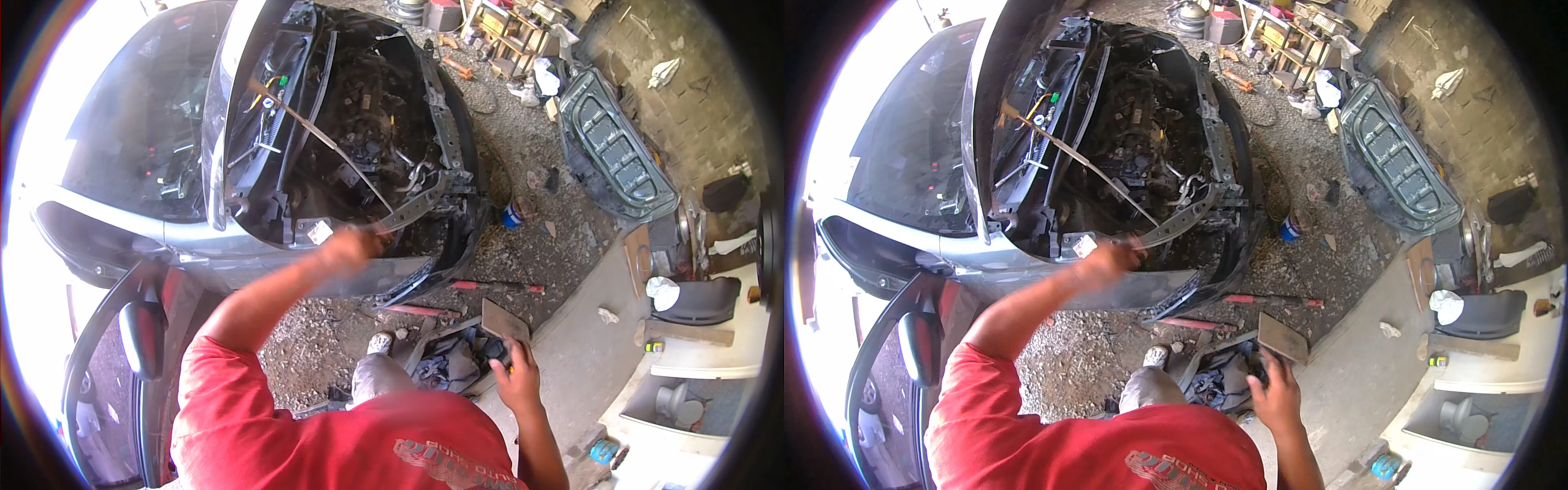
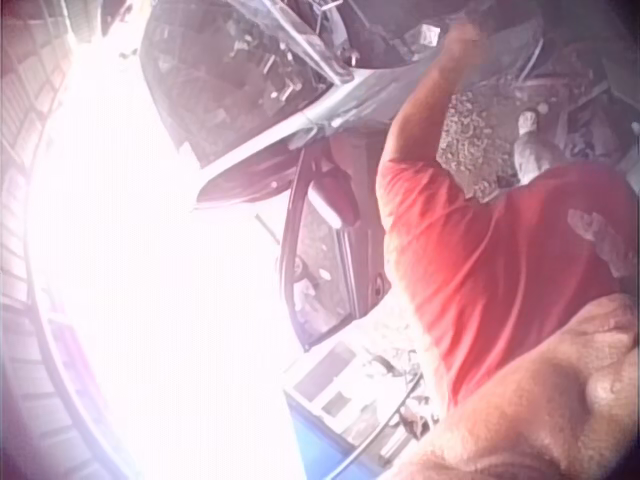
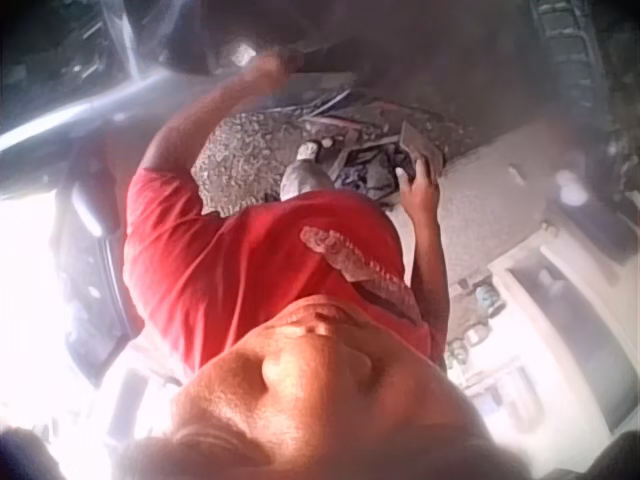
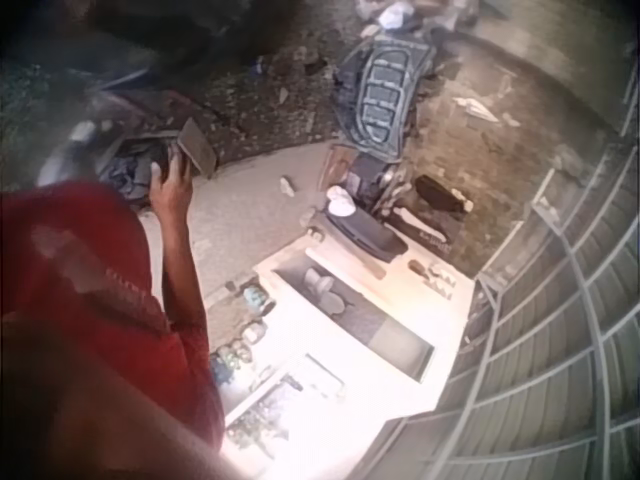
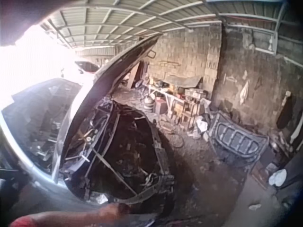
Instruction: The person cleans an alternator rotor using a small screwdriver, straightens copper wire by hand, and scrapes around the center shaft of the rotor with the screwdriver.
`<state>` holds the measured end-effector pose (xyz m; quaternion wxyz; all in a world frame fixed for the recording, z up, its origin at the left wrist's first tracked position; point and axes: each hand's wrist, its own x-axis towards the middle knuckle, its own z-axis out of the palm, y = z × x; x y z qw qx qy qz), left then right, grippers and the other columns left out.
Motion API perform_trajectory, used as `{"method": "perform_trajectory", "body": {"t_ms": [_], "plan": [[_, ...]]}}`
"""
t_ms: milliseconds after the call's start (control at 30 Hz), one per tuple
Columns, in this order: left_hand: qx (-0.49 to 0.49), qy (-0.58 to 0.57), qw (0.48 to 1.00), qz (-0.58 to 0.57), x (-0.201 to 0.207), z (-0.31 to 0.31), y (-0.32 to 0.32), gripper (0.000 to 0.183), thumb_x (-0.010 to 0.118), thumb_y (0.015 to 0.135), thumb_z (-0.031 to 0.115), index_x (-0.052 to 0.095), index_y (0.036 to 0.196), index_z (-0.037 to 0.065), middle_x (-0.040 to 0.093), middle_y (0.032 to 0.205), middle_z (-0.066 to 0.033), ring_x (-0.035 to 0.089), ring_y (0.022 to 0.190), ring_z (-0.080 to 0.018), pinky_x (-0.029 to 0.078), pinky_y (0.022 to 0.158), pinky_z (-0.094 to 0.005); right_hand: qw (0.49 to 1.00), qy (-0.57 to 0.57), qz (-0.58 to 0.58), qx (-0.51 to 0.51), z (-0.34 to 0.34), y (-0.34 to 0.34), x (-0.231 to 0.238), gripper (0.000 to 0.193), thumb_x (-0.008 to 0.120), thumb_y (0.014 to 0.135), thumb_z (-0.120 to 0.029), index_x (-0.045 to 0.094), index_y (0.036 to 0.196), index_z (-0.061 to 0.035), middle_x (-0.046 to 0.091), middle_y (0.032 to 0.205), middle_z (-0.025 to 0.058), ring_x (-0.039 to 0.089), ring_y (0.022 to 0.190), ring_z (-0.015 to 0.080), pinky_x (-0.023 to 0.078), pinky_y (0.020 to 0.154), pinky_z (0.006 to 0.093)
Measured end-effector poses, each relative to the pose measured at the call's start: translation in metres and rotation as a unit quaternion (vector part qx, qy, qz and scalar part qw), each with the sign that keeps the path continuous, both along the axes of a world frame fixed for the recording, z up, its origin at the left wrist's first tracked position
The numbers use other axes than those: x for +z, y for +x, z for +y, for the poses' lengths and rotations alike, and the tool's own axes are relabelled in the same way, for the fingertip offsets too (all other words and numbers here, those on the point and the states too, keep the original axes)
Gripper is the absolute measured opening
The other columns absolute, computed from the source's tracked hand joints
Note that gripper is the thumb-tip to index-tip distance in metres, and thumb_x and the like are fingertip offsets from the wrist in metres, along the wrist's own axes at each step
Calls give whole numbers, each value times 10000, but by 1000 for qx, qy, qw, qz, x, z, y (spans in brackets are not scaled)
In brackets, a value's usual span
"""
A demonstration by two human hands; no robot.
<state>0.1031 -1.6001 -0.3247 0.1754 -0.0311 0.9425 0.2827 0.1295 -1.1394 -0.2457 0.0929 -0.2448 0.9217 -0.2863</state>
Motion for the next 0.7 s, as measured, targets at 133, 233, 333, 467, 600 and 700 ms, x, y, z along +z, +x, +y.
{"method": "perform_trajectory", "body": {"t_ms": [133, 233, 333, 467, 600, 700], "plan": [[-141, 329, 930, -84, 30, 150, 77, 371, 591, 1060, 316, 647, 1274, 17, 724, 1153, -125, 697, 1006, -264, 551, 884, -403, 965, 72, 105, 229, -55, 3, 40, 502, 737, 891, -154, 609, 1361, -37, 651, 1250, 207, 700, 1033, 354, 623, 794, 438], [-131, 410, 866, -256, 46, 174, 92, 357, 588, 1076, 395, 656, 1165, 56, 671, 966, -47, 622, 837, -167, 518, 732, -343, 929, 56, 134, 339, -70, 12, 53, 427, 662, 894, -121, 626, 1303, -4, 660, 1115, 155, 709, 982, 298, 627, 683, 395], [-97, 465, 789, -390, 50, 174, 95, 285, 587, 1079, 410, 634, 1043, 132, 493, 812, 62, 447, 700, -59, 394, 588, -256, 931, 77, 138, 330, -67, 18, 54, 266, 613, 882, -109, 652, 1127, -13, 629, 943, 103, 706, 879, 294, 612, 619, 397], [-150, 406, 877, -209, 40, 177, 101, 341, 601, 1069, 392, 631, 1083, 53, 623, 865, -86, 593, 745, -218, 482, 662, -383, 931, 75, 148, 325, -61, 19, 44, 111, 627, 876, -115, 619, 965, -49, 598, 844, 89, 700, 787, 298, 599, 597, 412], [-209, 351, 910, -75, 30, 176, 107, 383, 608, 1056, 353, 603, 1164, -15, 693, 1058, -252, 681, 941, -431, 518, 831, -500, 939, 62, 91, 325, -68, 17, 30, 101, 644, 905, -138, 602, 950, -58, 645, 896, 128, 717, 786, 339, 600, 631, 456], [-205, 283, 935, -54, 32, 164, 102, 354, 563, 1070, 313, 602, 1257, 15, 707, 1105, -254, 692, 994, -436, 539, 872, -499, 958, 40, 30, 284, -72, 16, 20, 249, 664, 944, -197, 613, 1125, -35, 680, 1005, 165, 725, 847, 385, 598, 673, 493]]}}
